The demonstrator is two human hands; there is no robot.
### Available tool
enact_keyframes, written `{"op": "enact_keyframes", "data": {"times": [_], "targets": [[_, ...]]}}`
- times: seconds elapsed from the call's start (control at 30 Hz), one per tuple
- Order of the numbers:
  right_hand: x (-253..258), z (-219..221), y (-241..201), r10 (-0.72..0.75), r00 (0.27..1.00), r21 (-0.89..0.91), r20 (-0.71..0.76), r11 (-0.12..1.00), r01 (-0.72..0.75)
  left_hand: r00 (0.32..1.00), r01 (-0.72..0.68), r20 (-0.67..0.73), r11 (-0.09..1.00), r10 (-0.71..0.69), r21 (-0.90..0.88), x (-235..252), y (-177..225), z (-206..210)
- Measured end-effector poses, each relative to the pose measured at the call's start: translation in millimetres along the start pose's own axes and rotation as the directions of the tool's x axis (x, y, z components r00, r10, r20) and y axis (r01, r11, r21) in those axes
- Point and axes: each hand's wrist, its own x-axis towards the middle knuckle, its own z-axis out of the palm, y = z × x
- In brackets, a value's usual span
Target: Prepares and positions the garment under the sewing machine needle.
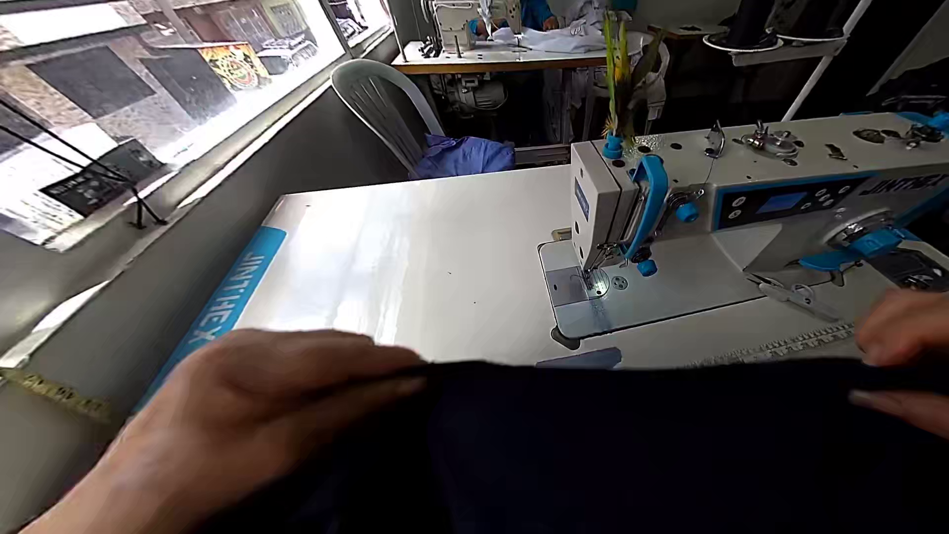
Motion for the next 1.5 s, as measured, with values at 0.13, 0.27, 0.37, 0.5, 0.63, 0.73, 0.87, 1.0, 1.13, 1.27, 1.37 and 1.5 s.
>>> {"op": "enact_keyframes", "data": {"times": [0.13, 0.27, 0.37, 0.5, 0.63, 0.73, 0.87, 1.0, 1.13, 1.27, 1.37, 1.5], "targets": [[35, 60, 69, -0.128, 0.990, -0.663, 0.062, 0.736, 0.137, 0.996, -0.008, -0.083, 0.999, 0.013, 0.051, 33, -89, 88], [41, 83, 83, -0.026, 0.987, -0.605, 0.156, 0.788, 0.117, 0.994, 0.065, -0.080, 0.997, -0.069, -0.050, 26, -107, 109], [56, 117, 53, -0.223, 0.971, -0.476, 0.084, 0.848, 0.235, 0.994, -0.016, -0.108, 0.999, 0.011, -0.047, 20, -101, 108], [88, 187, 29, -0.387, 0.922, -0.342, -0.030, 0.871, 0.354, 0.986, -0.149, -0.082, 0.987, 0.144, -0.058, 25, -85, 103], [110, 217, 30, -0.324, 0.945, -0.117, -0.031, 0.941, 0.319, 0.977, -0.202, -0.081, 0.976, 0.196, -0.078, 25, -75, 93], [113, 217, 18, -0.284, 0.959, 0.046, -0.002, 0.958, 0.284, 0.975, -0.215, -0.078, 0.970, 0.207, -0.116, 24, -70, 93], [87, 212, 17, -0.269, 0.962, -0.104, 0.047, 0.956, 0.273, 0.980, -0.199, -0.025, 0.968, 0.197, -0.155, 26, -70, 109], [28, 181, 42, 0.021, 0.996, -0.324, 0.091, 0.946, 0.010, 0.989, -0.104, 0.081, 0.978, 0.120, -0.181, 30, -88, 132], [-9, 147, 60, 0.280, 0.960, -0.584, -0.003, 0.779, -0.229, 0.990, 0.028, 0.144, 0.983, -0.002, -0.180, 44, -91, 142], [-24, 127, 61, 0.376, 0.924, -0.543, -0.072, 0.762, -0.352, 0.989, 0.037, 0.147, 0.988, -0.015, -0.150, 58, -96, 152], [-40, 129, 70, 0.111, 0.985, -0.568, -0.128, 0.806, -0.165, 0.992, 0.003, 0.124, 0.989, 0.015, -0.147, 57, -105, 155], [-49, 133, 81, -0.150, 0.985, -0.549, -0.083, 0.832, 0.080, 0.995, -0.064, 0.065, 0.981, 0.076, -0.181, 53, -112, 154]]}}
